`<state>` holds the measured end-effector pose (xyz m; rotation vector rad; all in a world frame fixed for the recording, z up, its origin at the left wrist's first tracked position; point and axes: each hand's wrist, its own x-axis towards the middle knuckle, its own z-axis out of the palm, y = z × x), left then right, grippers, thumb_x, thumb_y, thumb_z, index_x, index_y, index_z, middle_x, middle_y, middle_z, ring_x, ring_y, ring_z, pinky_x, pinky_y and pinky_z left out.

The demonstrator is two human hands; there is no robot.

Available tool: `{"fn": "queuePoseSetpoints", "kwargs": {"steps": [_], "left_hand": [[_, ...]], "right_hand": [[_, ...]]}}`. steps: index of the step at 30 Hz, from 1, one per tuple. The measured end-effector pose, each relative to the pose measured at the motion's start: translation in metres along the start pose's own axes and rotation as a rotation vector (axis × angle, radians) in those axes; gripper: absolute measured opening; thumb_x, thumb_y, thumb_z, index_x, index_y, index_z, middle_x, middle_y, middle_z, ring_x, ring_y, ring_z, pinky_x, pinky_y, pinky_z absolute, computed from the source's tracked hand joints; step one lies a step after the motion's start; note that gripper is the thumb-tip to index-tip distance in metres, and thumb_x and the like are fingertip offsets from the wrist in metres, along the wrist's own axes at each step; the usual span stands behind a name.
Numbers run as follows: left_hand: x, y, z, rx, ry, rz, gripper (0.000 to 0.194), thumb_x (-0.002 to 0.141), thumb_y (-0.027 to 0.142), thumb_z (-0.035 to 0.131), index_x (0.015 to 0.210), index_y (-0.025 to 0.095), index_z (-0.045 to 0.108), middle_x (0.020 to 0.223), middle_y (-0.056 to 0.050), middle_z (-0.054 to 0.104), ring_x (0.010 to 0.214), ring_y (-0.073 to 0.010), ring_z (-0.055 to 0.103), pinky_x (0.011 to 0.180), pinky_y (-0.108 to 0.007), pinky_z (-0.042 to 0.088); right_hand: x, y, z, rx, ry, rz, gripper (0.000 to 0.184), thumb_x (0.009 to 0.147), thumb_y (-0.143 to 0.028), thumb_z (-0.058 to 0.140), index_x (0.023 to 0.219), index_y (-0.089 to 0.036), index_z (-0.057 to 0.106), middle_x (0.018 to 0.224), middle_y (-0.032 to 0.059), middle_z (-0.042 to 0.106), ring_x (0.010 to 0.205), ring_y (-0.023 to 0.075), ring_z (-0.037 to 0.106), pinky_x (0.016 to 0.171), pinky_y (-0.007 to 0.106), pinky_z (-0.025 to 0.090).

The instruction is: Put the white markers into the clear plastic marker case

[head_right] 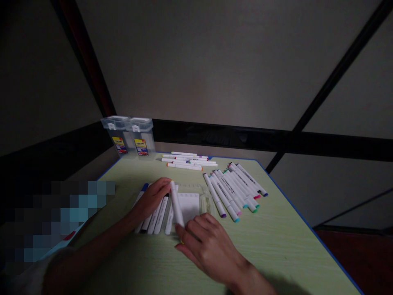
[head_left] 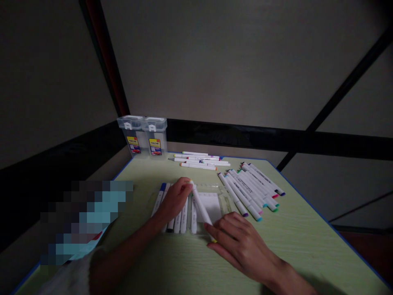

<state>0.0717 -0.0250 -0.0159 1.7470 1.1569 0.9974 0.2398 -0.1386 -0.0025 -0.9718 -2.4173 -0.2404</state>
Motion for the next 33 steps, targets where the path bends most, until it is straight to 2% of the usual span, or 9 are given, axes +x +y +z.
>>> {"fn": "queuePoseSetpoints", "kwargs": {"steps": [4, 9, 12, 17, 23, 29, 33], "left_hand": [[-0.005, 0.007, 0.001, 0.024, 0.035, -0.044, 0.019, 0.075, 0.031, 0.044, 0.086, 0.018, 0.053, 0.068, 0.0, 0.06, 0.076, -0.0179, 0.058, 0.072, -0.029, 0.042], [-0.007, 0.009, 0.002, 0.087, 0.035, -0.085, 0.019, 0.075, 0.03, 0.044, 0.089, 0.018, 0.049, 0.073, -0.001, 0.06, 0.072, -0.0174, 0.057, 0.069, -0.029, 0.042], [-0.003, 0.0, 0.002, 0.097, 0.009, -0.011, 0.02, 0.077, 0.03, 0.042, 0.091, 0.018, 0.049, 0.08, -0.004, 0.06, 0.078, -0.0176, 0.057, 0.073, -0.03, 0.042], [0.0, -0.008, 0.0, 0.321, 0.041, 0.167, 0.016, 0.076, 0.023, 0.043, 0.087, 0.017, 0.053, 0.095, -0.007, 0.057, 0.095, -0.0193, 0.05, 0.087, -0.035, 0.038], [-0.003, -0.006, -0.003, 0.448, -0.004, 0.223, 0.018, 0.078, 0.023, 0.042, 0.09, 0.018, 0.055, 0.097, -0.008, 0.059, 0.096, -0.0211, 0.05, 0.087, -0.036, 0.037], [-0.002, -0.003, -0.007, 0.628, 0.037, 0.152, 0.02, 0.08, 0.028, 0.04, 0.084, 0.017, 0.057, 0.09, -0.008, 0.06, 0.089, -0.0226, 0.05, 0.082, -0.036, 0.038], [-0.003, 0.0, -0.008, 0.607, 0.051, 0.123, 0.022, 0.08, 0.028, 0.039, 0.085, 0.016, 0.056, 0.092, -0.009, 0.06, 0.09, -0.023, 0.05, 0.083, -0.036, 0.038]], "right_hand": [[-0.001, 0.001, -0.001, -0.013, -0.03, -0.007, 0.025, 0.089, -0.027, 0.039, 0.101, -0.013, 0.057, 0.071, 0.0037, 0.059, 0.068, 0.0156, 0.052, 0.064, 0.031, 0.039], [-0.001, 0.002, -0.002, -0.01, -0.036, -0.027, 0.025, 0.089, -0.026, 0.039, 0.102, -0.012, 0.056, 0.07, 0.0034, 0.058, 0.067, 0.0159, 0.052, 0.063, 0.031, 0.039], [-0.001, 0.002, -0.001, -0.013, -0.031, -0.032, 0.025, 0.089, -0.027, 0.039, 0.1, -0.013, 0.057, 0.07, 0.0033, 0.058, 0.066, 0.0158, 0.052, 0.062, 0.031, 0.039], [0.001, -0.002, 0.002, -0.008, -0.05, -0.015, 0.025, 0.089, -0.028, 0.04, 0.099, -0.013, 0.058, 0.068, 0.0026, 0.057, 0.064, 0.0146, 0.052, 0.06, 0.03, 0.039], [0.002, -0.005, 0.005, -0.011, -0.088, -0.005, 0.026, 0.09, -0.028, 0.038, 0.096, -0.013, 0.059, 0.067, 0.0019, 0.057, 0.062, 0.0143, 0.052, 0.057, 0.029, 0.037], [0.001, -0.002, 0.005, 0.003, -0.111, 0.018, 0.026, 0.09, -0.026, 0.037, 0.098, -0.013, 0.059, 0.069, 0.0021, 0.058, 0.064, 0.0146, 0.053, 0.058, 0.029, 0.038], [0.001, -0.002, 0.005, 0.022, -0.095, 0.015, 0.028, 0.091, -0.027, 0.035, 0.099, -0.013, 0.059, 0.069, 0.0026, 0.058, 0.064, 0.0144, 0.053, 0.059, 0.029, 0.038]]}}
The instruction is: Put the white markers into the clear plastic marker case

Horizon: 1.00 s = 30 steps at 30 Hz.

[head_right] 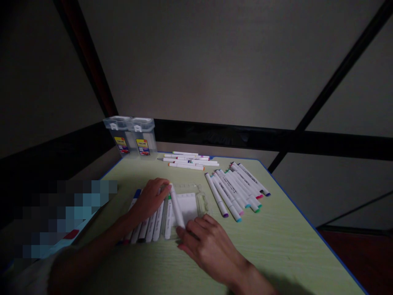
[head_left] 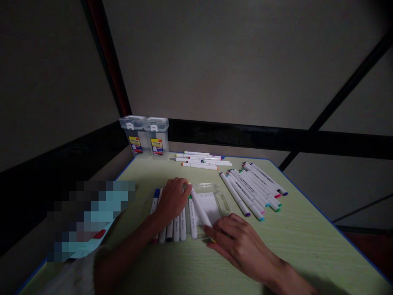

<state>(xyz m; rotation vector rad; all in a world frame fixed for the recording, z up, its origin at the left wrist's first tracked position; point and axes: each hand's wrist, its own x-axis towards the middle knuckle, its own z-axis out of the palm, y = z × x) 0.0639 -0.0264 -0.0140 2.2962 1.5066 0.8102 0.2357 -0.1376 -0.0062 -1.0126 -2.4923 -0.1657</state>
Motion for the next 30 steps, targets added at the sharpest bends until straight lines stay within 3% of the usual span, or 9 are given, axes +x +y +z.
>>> {"fn": "queuePoseSetpoints", "kwargs": {"steps": [8, 14, 23, 30], "left_hand": [[0.005, -0.001, 0.003, -0.054, 0.012, 0.039, 0.018, 0.078, 0.022, 0.042, 0.086, 0.017, 0.057, 0.094, -0.007, 0.061, 0.096, -0.021, 0.052, 0.088, -0.034, 0.039], [0.008, -0.007, 0.01, -0.036, -0.049, 0.04, 0.027, 0.078, 0.017, 0.04, 0.098, 0.013, 0.057, 0.102, -0.009, 0.062, 0.098, -0.0199, 0.054, 0.09, -0.034, 0.039], [0.008, -0.005, 0.009, -0.12, -0.07, -0.008, 0.034, 0.077, 0.013, 0.04, 0.108, 0.009, 0.055, 0.11, -0.011, 0.06, 0.104, -0.0191, 0.054, 0.094, -0.033, 0.038], [0.006, -0.006, 0.012, -0.067, -0.062, 0.041, 0.042, 0.071, 0.009, 0.047, 0.113, 0.012, 0.051, 0.115, -0.01, 0.057, 0.106, -0.0207, 0.052, 0.096, -0.038, 0.037]], "right_hand": [[0.006, -0.008, 0.007, 0.073, 0.083, 0.062, 0.032, 0.089, -0.033, 0.039, 0.103, -0.012, 0.058, 0.073, 0.0041, 0.059, 0.068, 0.0157, 0.053, 0.062, 0.03, 0.04], [0.007, -0.011, 0.01, 0.083, 0.014, 0.104, 0.03, 0.084, -0.032, 0.049, 0.105, -0.013, 0.058, 0.074, 0.0035, 0.06, 0.069, 0.016, 0.054, 0.064, 0.029, 0.041], [0.008, -0.011, 0.012, 0.103, 0.001, 0.13, 0.029, 0.085, -0.027, 0.049, 0.109, -0.012, 0.057, 0.075, 0.0044, 0.06, 0.069, 0.0169, 0.054, 0.063, 0.03, 0.042], [0.007, -0.01, 0.011, 0.132, -0.048, 0.162, 0.03, 0.084, -0.026, 0.05, 0.11, -0.013, 0.056, 0.078, 0.0043, 0.06, 0.07, 0.0172, 0.054, 0.064, 0.031, 0.043]]}}
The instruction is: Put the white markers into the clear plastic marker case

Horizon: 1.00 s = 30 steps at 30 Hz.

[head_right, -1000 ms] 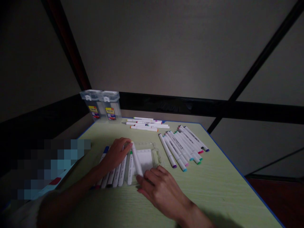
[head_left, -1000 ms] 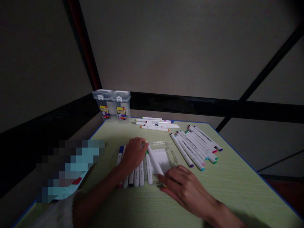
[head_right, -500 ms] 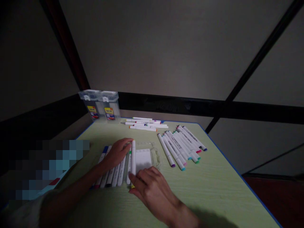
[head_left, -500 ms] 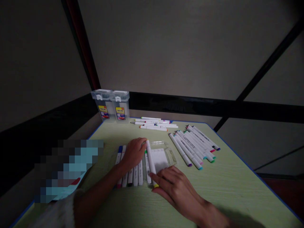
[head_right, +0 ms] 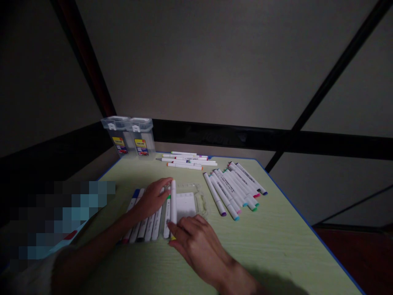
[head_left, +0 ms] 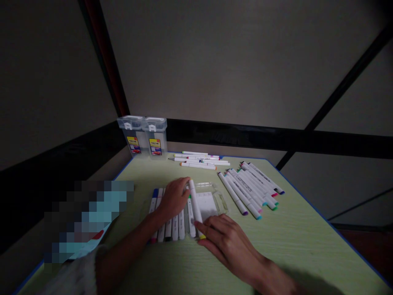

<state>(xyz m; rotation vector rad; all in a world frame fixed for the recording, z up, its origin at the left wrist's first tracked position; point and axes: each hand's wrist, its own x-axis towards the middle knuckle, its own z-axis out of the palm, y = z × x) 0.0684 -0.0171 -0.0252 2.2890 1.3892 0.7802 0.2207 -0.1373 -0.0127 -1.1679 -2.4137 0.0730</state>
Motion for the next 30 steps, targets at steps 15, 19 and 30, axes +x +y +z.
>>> {"fn": "queuePoseSetpoints", "kwargs": {"steps": [15, 19, 30], "left_hand": [[0.0, 0.0034, -0.0023, -0.045, -0.024, 0.053, 0.038, 0.074, 0.023, 0.053, 0.111, 0.015, 0.053, 0.115, -0.009, 0.058, 0.108, -0.0212, 0.051, 0.096, -0.037, 0.035], [0.0006, 0.0052, -0.004, -0.071, -0.024, 0.032, 0.039, 0.073, 0.023, 0.054, 0.11, 0.013, 0.054, 0.113, -0.009, 0.059, 0.106, -0.0213, 0.052, 0.094, -0.036, 0.037], [0.0022, 0.0006, -0.0032, -0.156, 0.012, -0.024, 0.038, 0.068, 0.023, 0.059, 0.105, 0.015, 0.056, 0.104, -0.008, 0.063, 0.091, -0.0189, 0.058, 0.086, -0.033, 0.043]], "right_hand": [[0.0001, 0.0017, 0.0022, 0.126, -0.053, 0.091, 0.031, 0.086, -0.028, 0.046, 0.114, -0.018, 0.054, 0.084, 0.0049, 0.06, 0.077, 0.0177, 0.054, 0.07, 0.032, 0.043], [0.0002, 0.001, 0.0029, 0.163, -0.062, 0.103, 0.032, 0.086, -0.027, 0.046, 0.116, -0.019, 0.053, 0.086, 0.0044, 0.059, 0.078, 0.0177, 0.053, 0.07, 0.031, 0.043], [0.0002, 0.0002, 0.004, 0.025, 0.003, 0.012, 0.031, 0.088, -0.029, 0.041, 0.11, -0.015, 0.057, 0.077, 0.0052, 0.06, 0.07, 0.017, 0.053, 0.064, 0.031, 0.043]]}}
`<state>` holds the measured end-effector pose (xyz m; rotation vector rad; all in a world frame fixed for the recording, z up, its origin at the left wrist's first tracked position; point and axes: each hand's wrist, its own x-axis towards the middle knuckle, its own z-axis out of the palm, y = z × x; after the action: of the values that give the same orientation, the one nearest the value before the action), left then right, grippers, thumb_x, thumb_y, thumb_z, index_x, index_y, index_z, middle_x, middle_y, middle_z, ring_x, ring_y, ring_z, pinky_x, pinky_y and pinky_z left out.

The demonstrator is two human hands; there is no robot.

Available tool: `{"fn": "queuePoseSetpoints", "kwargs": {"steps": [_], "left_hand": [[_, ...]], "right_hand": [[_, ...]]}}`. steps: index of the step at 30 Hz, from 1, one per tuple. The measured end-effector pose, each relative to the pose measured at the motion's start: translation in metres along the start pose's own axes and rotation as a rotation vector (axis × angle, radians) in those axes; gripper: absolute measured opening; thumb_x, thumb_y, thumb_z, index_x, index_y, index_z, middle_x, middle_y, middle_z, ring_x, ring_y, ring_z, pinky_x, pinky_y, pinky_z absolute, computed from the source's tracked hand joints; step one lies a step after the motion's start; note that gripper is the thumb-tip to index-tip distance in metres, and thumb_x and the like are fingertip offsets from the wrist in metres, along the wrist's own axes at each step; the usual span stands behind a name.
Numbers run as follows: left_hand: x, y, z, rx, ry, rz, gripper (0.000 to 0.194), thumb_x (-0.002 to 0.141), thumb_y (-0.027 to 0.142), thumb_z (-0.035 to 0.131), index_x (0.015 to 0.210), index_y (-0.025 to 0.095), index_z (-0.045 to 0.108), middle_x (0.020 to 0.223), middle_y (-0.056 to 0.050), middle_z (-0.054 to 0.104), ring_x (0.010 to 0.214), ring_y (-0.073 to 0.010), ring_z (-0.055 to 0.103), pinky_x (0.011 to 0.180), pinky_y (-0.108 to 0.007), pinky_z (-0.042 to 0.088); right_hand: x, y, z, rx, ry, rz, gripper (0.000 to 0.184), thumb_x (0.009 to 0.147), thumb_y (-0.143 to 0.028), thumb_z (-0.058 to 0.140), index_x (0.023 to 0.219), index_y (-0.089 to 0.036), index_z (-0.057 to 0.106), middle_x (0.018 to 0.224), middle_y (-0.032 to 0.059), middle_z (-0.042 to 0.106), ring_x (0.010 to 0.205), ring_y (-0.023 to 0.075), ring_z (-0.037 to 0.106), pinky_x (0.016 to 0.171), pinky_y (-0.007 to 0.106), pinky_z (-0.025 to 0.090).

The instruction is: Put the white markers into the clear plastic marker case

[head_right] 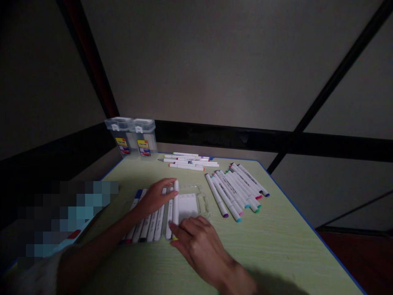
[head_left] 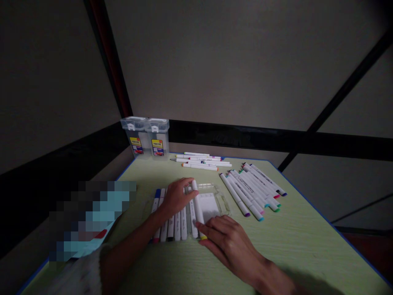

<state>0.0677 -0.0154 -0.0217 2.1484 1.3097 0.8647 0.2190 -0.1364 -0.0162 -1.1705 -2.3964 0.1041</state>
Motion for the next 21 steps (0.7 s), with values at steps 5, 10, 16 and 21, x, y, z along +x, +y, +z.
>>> {"fn": "queuePoseSetpoints", "kwargs": {"steps": [5, 10, 16, 21], "left_hand": [[-0.0002, -0.0001, 0.0004, -0.009, 0.006, 0.017, 0.037, 0.068, 0.023, 0.058, 0.105, 0.015, 0.057, 0.105, -0.007, 0.063, 0.09, -0.0191, 0.058, 0.085, -0.034, 0.044], [-0.0003, 0.002, 0.0003, 0.0, 0.008, 0.038, 0.033, 0.069, 0.022, 0.057, 0.101, 0.014, 0.058, 0.101, -0.007, 0.064, 0.089, -0.0185, 0.058, 0.084, -0.033, 0.044], [-0.0002, 0.0036, 0.0003, 0.009, -0.001, 0.036, 0.032, 0.068, 0.02, 0.058, 0.1, 0.014, 0.058, 0.099, -0.007, 0.064, 0.091, -0.0183, 0.058, 0.085, -0.033, 0.043], [0.0001, 0.003, 0.0007, 0.017, -0.019, 0.046, 0.032, 0.069, 0.021, 0.058, 0.101, 0.015, 0.058, 0.102, -0.007, 0.064, 0.093, -0.0185, 0.058, 0.087, -0.033, 0.042]], "right_hand": [[0.0005, -0.0009, -0.0005, -0.04, 0.03, -0.03, 0.029, 0.088, -0.028, 0.041, 0.109, -0.014, 0.057, 0.075, 0.0051, 0.06, 0.069, 0.0164, 0.054, 0.063, 0.03, 0.042], [0.0015, -0.0021, -0.0007, -0.032, 0.055, -0.057, 0.029, 0.088, -0.028, 0.042, 0.107, -0.013, 0.058, 0.074, 0.0047, 0.06, 0.067, 0.0162, 0.053, 0.061, 0.03, 0.041], [-0.0008, -0.0044, -0.0001, 0.004, 0.006, -0.018, 0.028, 0.087, -0.028, 0.044, 0.107, -0.015, 0.057, 0.076, 0.0045, 0.059, 0.07, 0.0169, 0.053, 0.064, 0.03, 0.042], [-0.0011, -0.0048, 0.0, 0.065, -0.049, 0.044, 0.027, 0.086, -0.028, 0.046, 0.108, -0.017, 0.056, 0.079, 0.0038, 0.059, 0.074, 0.0168, 0.053, 0.068, 0.03, 0.043]]}}
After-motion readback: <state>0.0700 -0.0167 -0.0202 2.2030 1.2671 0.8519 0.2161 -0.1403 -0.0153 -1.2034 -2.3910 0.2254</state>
